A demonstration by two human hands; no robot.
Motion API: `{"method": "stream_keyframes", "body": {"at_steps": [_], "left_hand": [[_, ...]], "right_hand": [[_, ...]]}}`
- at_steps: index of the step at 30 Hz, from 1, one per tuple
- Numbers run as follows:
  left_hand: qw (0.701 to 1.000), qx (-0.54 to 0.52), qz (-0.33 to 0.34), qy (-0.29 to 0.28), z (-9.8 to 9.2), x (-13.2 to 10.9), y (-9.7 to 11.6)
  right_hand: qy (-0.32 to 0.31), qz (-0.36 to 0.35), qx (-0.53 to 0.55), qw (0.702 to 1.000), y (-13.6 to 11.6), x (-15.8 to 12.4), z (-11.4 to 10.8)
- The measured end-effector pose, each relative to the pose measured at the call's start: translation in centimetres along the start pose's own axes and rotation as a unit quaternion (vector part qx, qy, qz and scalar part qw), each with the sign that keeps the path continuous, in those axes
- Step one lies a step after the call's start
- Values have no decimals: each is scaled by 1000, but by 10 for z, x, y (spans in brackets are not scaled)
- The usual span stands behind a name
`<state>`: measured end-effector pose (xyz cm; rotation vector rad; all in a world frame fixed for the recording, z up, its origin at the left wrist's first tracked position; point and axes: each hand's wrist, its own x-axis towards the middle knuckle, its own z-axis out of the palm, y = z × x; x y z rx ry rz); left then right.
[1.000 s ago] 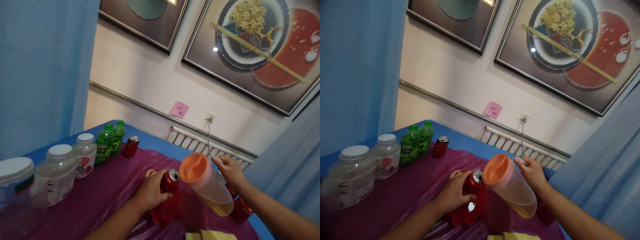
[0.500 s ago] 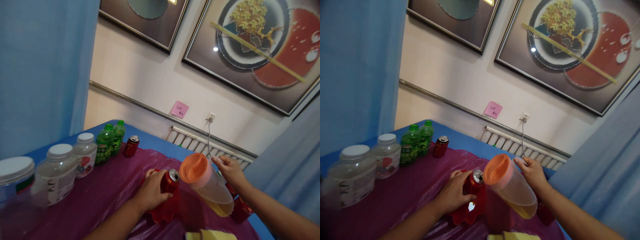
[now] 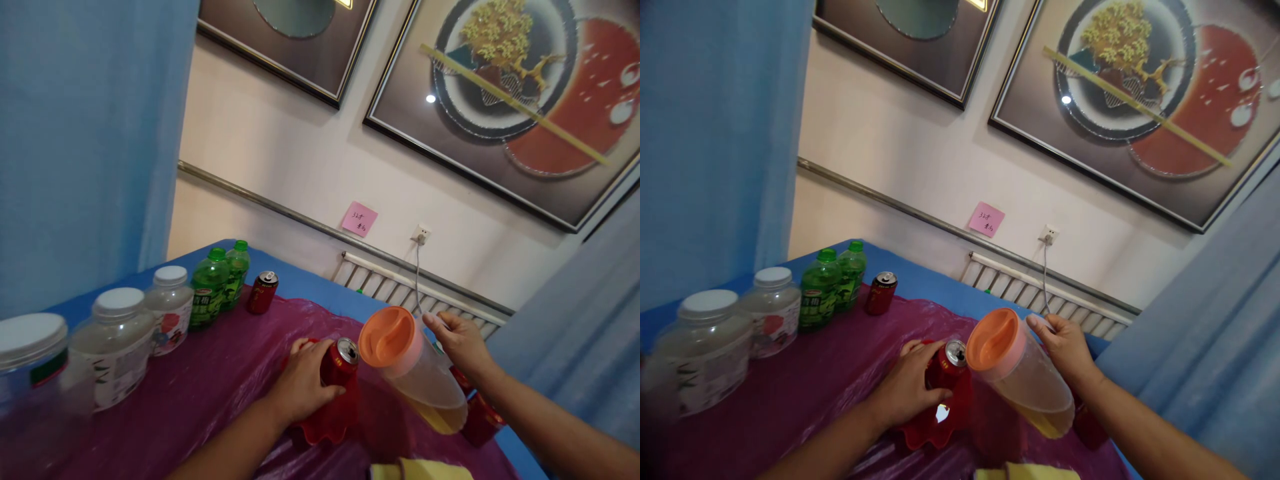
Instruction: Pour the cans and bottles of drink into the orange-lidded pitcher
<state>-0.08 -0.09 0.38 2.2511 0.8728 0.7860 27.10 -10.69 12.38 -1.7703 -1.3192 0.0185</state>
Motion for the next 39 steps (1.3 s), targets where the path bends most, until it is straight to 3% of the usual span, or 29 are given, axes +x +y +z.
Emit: {"method": "stream_keyframes", "body": {"at_steps": [39], "left_hand": [[1000, 1, -4, -1, 0, 0, 0]], "right_hand": [[-5, 4, -7, 1000, -5, 1, -4]]}}
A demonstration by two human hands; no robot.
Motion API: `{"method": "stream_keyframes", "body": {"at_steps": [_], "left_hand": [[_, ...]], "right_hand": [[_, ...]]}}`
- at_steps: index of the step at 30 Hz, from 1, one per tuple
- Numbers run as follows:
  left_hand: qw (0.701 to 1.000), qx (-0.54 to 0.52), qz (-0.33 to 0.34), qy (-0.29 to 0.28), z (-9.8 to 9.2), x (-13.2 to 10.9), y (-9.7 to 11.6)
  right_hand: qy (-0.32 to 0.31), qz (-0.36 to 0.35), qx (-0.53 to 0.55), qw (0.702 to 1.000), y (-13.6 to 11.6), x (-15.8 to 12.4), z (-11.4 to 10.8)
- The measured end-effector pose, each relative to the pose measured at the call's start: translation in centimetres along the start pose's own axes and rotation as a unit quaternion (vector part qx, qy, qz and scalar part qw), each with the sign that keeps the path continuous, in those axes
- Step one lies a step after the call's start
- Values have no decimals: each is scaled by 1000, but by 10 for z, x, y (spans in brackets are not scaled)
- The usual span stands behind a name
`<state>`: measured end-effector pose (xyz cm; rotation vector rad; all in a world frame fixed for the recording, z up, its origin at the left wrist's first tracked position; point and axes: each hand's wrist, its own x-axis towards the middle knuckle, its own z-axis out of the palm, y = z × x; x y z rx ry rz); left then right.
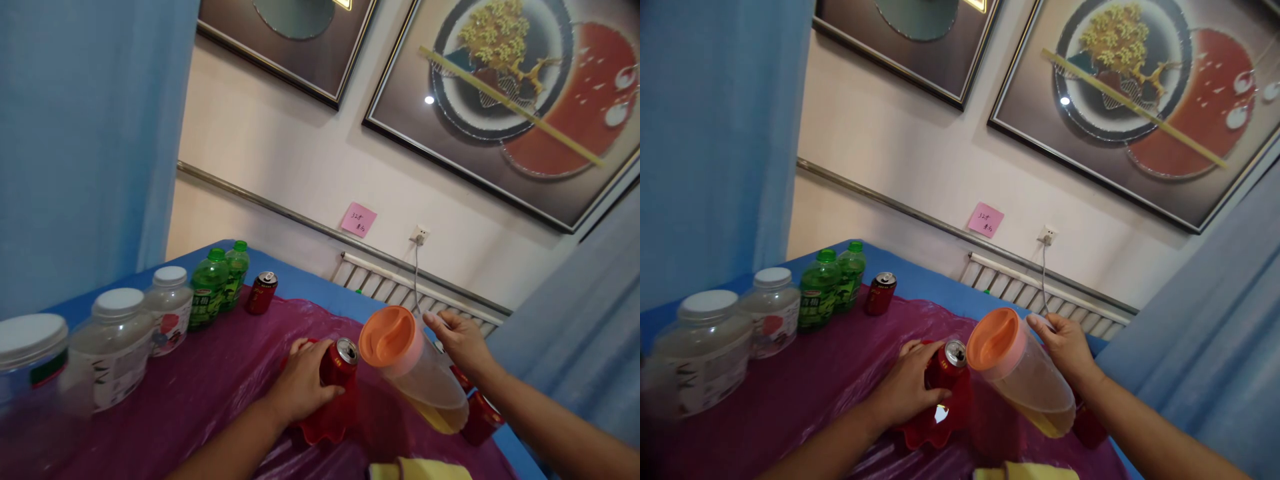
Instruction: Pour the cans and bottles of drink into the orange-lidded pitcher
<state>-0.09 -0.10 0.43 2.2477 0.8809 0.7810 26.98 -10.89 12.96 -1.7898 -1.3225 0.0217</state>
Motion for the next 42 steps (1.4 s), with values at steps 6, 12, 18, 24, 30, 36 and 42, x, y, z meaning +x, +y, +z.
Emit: {"method": "stream_keyframes", "body": {"at_steps": [6, 12, 18, 24, 30, 36, 42], "left_hand": [[1000, -9, 11, 7, 1, 0, -2], [1000, -6, 10, 7, 1, 1, -2], [1000, -8, 8, 9, 1, 0, -1], [1000, -5, 7, -1, 1, 0, -1], [1000, -9, 13, 1, 1, 0, -1], [1000, -13, 10, 6, 1, 0, -2], [1000, -8, 14, 4, 2, 1, -3]], "right_hand": [[6, -9, -2, 1000, -1, -1, 0], [9, -7, -4, 1000, -2, -2, 0], [5, 0, -4, 1000, -8, -3, 0], [15, -13, -13, 1000, -11, -3, -1], [12, -12, -18, 1000, -12, -4, -1], [13, -15, -8, 1000, -11, -4, -2], [7, -6, -7, 1000, -8, -3, -2]]}}
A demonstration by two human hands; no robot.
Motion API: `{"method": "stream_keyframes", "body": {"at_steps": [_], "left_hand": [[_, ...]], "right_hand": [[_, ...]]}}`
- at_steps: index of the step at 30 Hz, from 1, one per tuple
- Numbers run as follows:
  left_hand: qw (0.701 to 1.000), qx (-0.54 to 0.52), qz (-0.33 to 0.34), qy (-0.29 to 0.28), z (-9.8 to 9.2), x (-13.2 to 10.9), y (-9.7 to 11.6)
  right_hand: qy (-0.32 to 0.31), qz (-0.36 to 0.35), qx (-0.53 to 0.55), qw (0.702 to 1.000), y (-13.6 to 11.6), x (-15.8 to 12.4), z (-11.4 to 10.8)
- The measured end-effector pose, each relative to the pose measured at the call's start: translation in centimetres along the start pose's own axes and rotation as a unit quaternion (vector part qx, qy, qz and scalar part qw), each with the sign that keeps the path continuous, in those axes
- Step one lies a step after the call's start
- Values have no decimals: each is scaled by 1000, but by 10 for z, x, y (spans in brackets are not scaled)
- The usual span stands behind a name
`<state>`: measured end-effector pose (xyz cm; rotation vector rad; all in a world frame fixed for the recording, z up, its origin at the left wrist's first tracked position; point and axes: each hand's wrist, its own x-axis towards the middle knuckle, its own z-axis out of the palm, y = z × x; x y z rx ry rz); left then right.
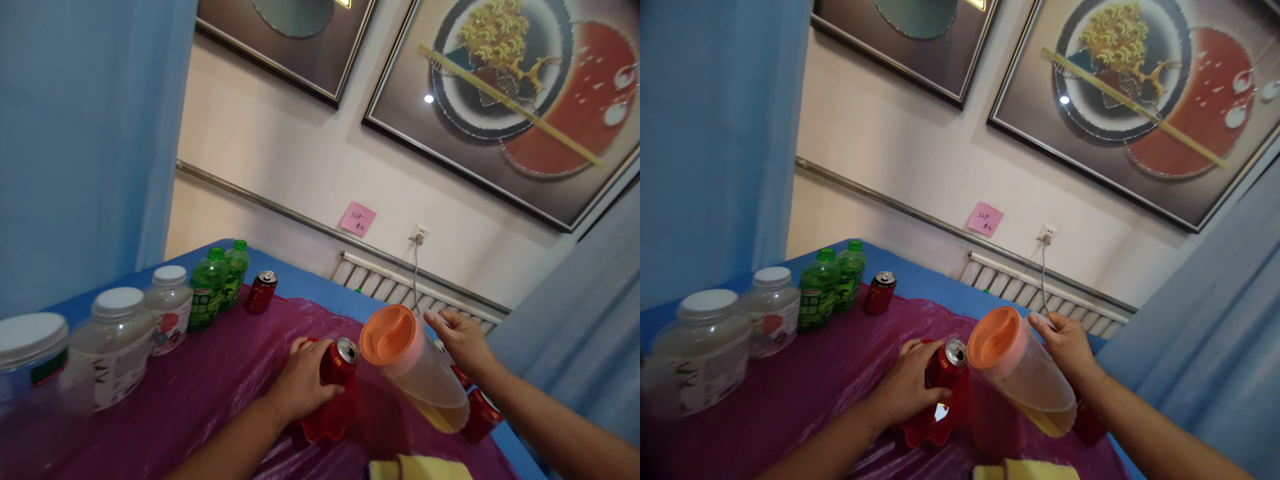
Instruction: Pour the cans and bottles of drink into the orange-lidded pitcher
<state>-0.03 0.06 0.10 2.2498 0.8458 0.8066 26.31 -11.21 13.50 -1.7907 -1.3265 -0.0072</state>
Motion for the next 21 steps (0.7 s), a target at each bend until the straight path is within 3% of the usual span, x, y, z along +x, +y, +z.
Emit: {"method": "stream_keyframes", "body": {"at_steps": [21], "left_hand": [[1000, 2, 2, 1, 0, 0, 1]], "right_hand": [[0, 13, -4, 1000, 3, 0, 1]]}}
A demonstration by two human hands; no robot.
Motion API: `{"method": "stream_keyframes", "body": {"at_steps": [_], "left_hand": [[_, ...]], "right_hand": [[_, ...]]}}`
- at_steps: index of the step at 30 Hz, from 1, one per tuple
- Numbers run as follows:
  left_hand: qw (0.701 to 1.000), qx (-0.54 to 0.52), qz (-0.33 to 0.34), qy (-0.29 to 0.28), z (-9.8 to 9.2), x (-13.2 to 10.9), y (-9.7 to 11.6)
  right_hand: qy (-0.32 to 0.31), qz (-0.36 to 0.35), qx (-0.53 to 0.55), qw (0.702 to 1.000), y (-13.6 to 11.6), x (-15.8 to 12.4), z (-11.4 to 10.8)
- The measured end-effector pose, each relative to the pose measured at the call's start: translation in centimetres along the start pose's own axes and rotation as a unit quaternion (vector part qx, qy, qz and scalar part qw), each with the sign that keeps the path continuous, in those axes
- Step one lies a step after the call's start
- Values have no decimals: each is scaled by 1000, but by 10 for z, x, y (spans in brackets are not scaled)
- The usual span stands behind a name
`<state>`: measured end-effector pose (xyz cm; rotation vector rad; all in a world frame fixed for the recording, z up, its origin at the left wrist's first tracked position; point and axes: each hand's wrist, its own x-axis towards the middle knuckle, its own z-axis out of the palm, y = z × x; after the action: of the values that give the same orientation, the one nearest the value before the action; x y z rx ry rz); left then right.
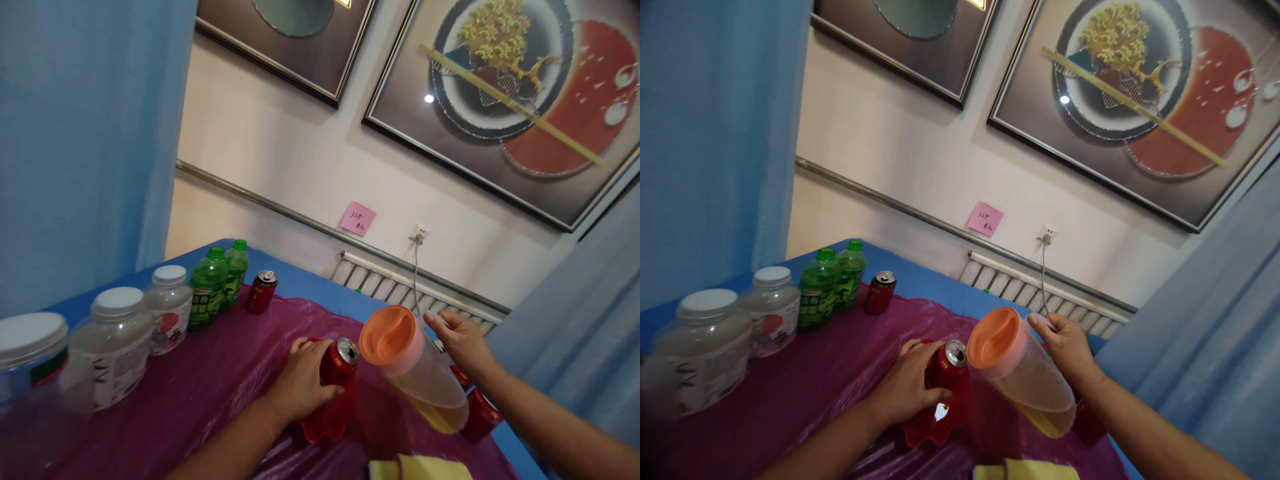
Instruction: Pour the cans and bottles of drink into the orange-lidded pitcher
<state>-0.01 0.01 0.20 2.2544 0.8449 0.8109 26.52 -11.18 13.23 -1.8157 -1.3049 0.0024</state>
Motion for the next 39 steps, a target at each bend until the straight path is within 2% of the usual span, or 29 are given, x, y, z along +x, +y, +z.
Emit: {"method": "stream_keyframes", "body": {"at_steps": [23, 39], "left_hand": [[1000, 12, 4, -1, 6, 0, -6], [1000, 9, 12, -8, 5, 1, -6]], "right_hand": [[-10, 1, 26, 1000, 9, -2, 2], [-8, 3, 4, 1000, 1, -4, 0]]}}
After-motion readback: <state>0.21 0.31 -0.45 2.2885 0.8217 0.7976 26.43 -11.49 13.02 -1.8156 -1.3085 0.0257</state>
